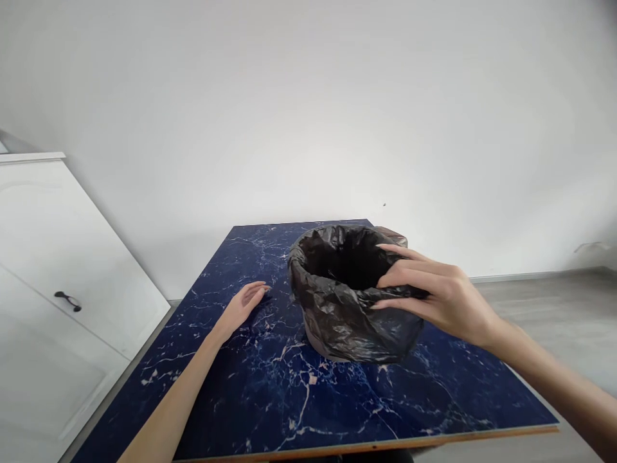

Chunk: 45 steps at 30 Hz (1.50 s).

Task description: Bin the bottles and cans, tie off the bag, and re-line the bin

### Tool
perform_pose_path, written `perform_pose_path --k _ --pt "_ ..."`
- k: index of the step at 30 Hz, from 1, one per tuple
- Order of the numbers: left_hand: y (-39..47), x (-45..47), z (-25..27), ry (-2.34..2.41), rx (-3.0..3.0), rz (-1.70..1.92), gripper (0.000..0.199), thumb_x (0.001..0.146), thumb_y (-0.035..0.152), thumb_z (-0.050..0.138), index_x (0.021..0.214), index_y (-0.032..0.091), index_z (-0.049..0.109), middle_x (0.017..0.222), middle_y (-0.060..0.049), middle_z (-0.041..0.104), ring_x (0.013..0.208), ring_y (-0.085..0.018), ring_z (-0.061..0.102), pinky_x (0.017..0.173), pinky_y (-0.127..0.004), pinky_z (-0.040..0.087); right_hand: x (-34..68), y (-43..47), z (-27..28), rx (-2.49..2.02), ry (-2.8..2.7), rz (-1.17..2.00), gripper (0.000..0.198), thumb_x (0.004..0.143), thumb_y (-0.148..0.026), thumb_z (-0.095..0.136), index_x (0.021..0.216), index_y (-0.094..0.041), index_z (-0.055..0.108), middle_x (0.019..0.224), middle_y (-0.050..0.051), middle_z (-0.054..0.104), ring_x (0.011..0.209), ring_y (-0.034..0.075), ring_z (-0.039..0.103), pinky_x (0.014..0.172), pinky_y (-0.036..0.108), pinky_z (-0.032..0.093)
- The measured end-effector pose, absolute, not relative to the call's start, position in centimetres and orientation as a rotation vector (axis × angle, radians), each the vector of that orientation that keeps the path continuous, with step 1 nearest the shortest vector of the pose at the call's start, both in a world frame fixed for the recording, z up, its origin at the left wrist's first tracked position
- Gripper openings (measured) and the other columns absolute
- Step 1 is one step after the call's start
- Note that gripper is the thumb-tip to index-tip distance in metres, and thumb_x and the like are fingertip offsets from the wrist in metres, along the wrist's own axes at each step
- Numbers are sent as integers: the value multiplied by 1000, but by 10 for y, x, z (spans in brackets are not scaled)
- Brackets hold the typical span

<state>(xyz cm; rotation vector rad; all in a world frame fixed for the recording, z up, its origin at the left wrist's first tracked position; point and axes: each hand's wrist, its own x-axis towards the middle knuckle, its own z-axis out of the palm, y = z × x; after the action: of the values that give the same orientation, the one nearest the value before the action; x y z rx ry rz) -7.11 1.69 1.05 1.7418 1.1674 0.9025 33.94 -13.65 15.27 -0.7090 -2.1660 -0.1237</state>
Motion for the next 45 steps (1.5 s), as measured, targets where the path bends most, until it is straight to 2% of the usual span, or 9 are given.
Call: perform_pose_path --k 4,10,14,21,24,27,32,38,45 --pt "18 -70 8 1230 1694 989 74 97 82 51 134 19 64 139 -17 75 133 -34 70 120 -50 51 365 -157 149 -768 -2154 -232 15 100 -27 78 113 -28 73 89 -1 77 80 23 79 120 61 56" --pt "17 -62 5 1290 1730 981 70 91 83 59 125 22 68 132 -14 79 129 -34 72 122 -53 48 412 -180 139 -953 -2120 -498 17 98 -18 77 107 -31 71 92 3 79 120 32 78 106 44 67" --pt "16 -59 2 1317 1763 965 67 91 82 60 122 22 67 129 -13 79 129 -33 72 121 -51 48 440 -188 133 -1102 -2061 -654 2 103 -31 73 101 -33 73 95 4 83 117 28 79 86 35 70" --pt "15 -57 -2 1348 1828 936 67 92 81 59 123 22 67 129 -14 79 128 -32 72 120 -48 49 473 -188 121 -1309 -1898 -805 20 107 -46 65 99 -32 76 103 6 84 109 25 81 66 35 62" --pt "15 -57 -4 1363 1856 913 66 93 79 58 125 22 67 131 -13 78 129 -32 71 120 -47 48 468 -186 116 -1354 -1861 -770 11 105 -35 70 115 -32 73 115 9 82 120 27 77 91 37 65" --pt "15 -59 -5 1381 1874 886 65 94 78 58 127 23 68 133 -12 78 130 -32 70 119 -47 49 458 -184 105 -1312 -1829 -666 51 104 -41 71 153 -35 57 155 13 63 151 32 54 127 52 44" --pt "16 -60 -7 1393 1887 881 62 94 78 59 125 26 70 134 -9 77 129 -32 70 118 -47 49 443 -186 70 -1360 -1663 -684 92 102 -60 65 175 -35 15 184 10 9 168 40 14 132 70 24" --pt "17 -52 -6 1377 1883 906 58 94 75 61 123 24 70 128 -10 78 125 -32 71 117 -48 49 370 -205 58 -1121 -1481 -845 83 91 -17 74 167 -35 44 172 4 43 160 43 38 131 73 30" --pt "31 -18 -6 1257 1870 911 51 99 68 59 121 23 67 118 -10 79 106 -26 76 101 -41 57 279 -154 36 -862 -2124 -229 58 98 -5 63 153 -19 54 160 16 57 157 36 45 127 64 43"
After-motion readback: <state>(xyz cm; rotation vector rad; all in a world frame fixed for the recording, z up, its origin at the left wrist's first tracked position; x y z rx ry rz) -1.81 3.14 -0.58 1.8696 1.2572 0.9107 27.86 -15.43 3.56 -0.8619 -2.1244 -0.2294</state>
